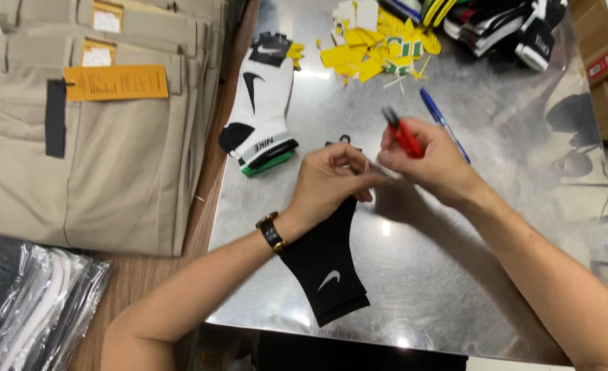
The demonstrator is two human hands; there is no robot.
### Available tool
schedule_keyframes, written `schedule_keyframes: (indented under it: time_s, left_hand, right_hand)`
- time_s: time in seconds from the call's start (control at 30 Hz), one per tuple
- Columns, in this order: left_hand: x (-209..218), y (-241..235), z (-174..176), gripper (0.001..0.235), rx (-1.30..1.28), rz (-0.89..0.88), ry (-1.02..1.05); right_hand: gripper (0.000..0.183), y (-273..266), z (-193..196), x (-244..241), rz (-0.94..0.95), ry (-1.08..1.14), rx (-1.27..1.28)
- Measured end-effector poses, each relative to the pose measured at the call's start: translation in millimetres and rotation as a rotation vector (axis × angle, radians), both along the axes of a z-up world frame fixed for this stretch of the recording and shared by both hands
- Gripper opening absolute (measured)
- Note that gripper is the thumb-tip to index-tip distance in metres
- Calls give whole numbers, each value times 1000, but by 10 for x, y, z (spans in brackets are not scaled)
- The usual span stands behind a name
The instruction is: The person cuts small yellow paper pieces into leaf shapes using scissors, then draws vein patterns on them with a blue pen. They place the finished paper leaves onto the tags of white and black socks, arranging them on a metal work surface.
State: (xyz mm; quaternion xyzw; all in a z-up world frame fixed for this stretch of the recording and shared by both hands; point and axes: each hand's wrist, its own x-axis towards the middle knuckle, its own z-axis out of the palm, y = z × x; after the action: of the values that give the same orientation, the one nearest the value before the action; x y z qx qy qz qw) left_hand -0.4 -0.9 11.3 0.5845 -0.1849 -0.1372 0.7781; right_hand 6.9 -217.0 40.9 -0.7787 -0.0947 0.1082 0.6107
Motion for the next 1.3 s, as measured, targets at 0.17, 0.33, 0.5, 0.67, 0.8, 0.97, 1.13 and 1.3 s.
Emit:
schedule_keyframes:
  time_s: [0.17, 0.33, 0.5, 0.67, 0.8, 0.97, 1.13, 1.3]
  left_hand:
    - [-118, -26, 26, 20, 113, -64, -128]
    - [-37, -12, -36, 17, 82, -164, 49]
    - [2, 5, 26, 16, 116, -268, 48]
    - [-83, -23, 109, 11, 325, -188, -335]
    - [-148, -32, 58, 10, 525, -64, -785]
    - [-158, -92, 64, 8, 586, -50, -1125]
    - [-222, -38, 71, 27, 804, -168, -1181]
    - [-280, 4, 75, 50, 990, -281, -1237]
  right_hand:
    - [24, 57, 51, -89, 91, 4, -140]
    - [16, -85, 10, -40, 162, 97, 2]
    - [17, -289, 7, 21, 372, -4, -124]
    - [25, -706, 46, 222, 221, -153, -336]
    - [34, -1115, -36, 423, -231, -369, -773]
    - [49, -1038, -156, 321, -356, -1085, -1116]
    - [35, -770, -252, -64, -302, -679, -981]
    - [14, -833, -279, -229, -244, -560, -766]
